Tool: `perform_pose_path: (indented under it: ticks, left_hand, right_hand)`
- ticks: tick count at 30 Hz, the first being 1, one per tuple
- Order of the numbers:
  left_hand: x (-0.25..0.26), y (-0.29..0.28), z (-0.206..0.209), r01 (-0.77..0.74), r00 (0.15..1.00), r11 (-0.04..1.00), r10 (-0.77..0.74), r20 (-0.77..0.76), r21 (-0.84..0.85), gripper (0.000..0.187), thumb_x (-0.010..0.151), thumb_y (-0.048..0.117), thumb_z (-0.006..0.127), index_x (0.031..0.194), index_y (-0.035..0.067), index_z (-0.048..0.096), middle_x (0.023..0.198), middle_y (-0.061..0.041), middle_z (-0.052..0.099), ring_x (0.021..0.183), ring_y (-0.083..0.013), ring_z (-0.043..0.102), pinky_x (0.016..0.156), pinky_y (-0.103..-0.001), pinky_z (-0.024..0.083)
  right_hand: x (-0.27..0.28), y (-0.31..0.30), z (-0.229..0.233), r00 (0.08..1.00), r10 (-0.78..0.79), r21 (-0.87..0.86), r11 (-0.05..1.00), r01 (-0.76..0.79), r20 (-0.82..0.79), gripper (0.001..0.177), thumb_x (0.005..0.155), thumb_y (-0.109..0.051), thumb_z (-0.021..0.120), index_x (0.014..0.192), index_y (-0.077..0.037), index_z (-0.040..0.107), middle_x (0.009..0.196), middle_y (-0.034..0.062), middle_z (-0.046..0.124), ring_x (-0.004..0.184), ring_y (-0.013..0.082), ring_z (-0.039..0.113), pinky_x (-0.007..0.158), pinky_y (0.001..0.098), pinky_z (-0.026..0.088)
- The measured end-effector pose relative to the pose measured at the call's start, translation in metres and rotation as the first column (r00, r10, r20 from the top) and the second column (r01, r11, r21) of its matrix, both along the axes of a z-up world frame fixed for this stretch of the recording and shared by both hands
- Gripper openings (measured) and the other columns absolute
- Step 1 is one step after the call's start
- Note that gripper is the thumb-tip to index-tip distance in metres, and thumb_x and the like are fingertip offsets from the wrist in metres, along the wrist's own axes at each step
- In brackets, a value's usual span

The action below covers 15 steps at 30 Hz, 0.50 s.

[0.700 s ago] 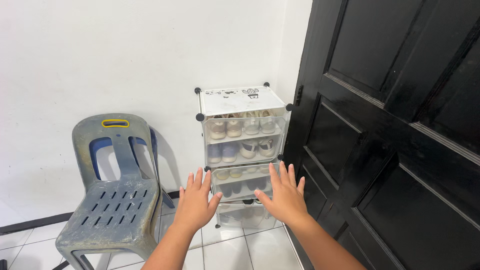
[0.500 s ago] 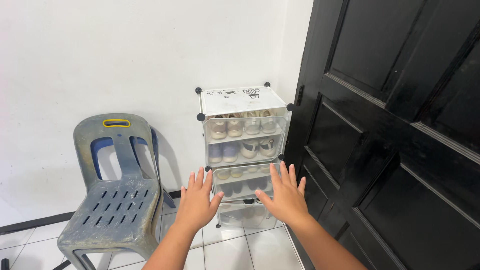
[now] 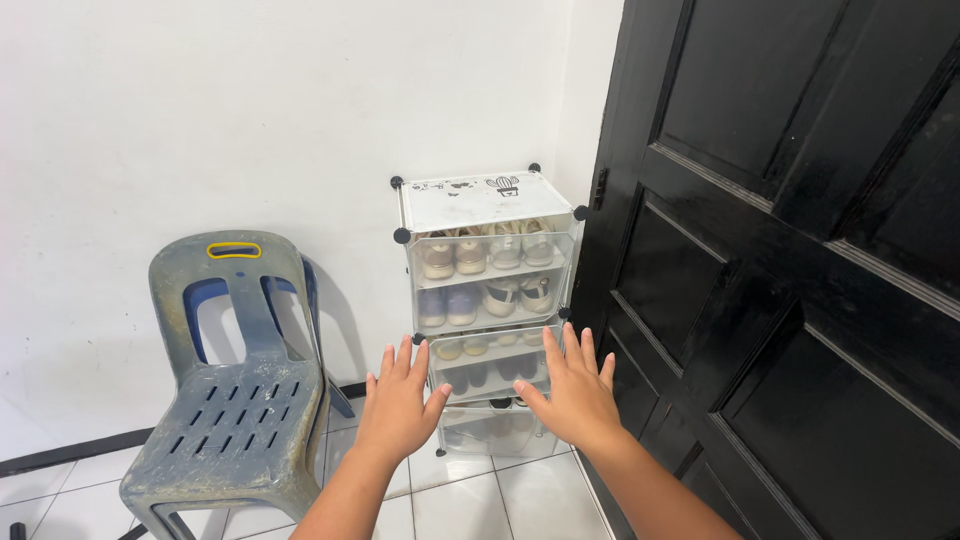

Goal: The person removes multiple pairs of shoes from a transparent shoe rack and places them on the floor. Then the person returns the shoes to the rack, arranging them on the shelves.

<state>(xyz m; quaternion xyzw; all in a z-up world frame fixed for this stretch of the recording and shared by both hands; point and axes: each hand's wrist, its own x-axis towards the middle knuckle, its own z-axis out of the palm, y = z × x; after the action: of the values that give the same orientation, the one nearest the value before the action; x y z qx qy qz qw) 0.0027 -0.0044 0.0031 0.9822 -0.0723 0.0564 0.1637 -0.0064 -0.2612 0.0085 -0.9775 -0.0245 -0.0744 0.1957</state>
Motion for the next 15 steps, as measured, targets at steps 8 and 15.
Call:
perform_pose_path:
  ticks: [8,15]
  left_hand:
    - [0.004,-0.003,-0.002,0.004,1.000,1.000,-0.004,0.001,-0.004,0.076,0.095,0.050,0.057,0.157,0.016,0.031,0.168,-0.012,0.015,0.155,-0.0361,0.011,0.119,-0.062,0.021]
    - [0.011,-0.006,-0.008,0.008,1.000,1.000,-0.008,-0.006,0.003,0.076,0.095,0.050,0.057,0.157,0.016,0.030,0.168,-0.012,0.015,0.155,-0.0365,0.011,0.119,-0.062,0.021]
  right_hand:
    - [0.002,-0.002,-0.001,1.000,0.006,0.012,1.000,-0.006,-0.012,0.094,0.088,-0.058,0.064,0.159,-0.012,0.023,0.167,0.0206,0.012,0.157,0.0380,-0.002,0.119,0.0658,0.002]
    - [0.005,-0.004,-0.003,0.999,-0.008,0.019,1.000,0.009,-0.040,0.094,0.088,-0.058,0.064,0.159,-0.013,0.022,0.168,0.0199,0.011,0.157,0.0370,-0.003,0.120,0.0653,0.000]
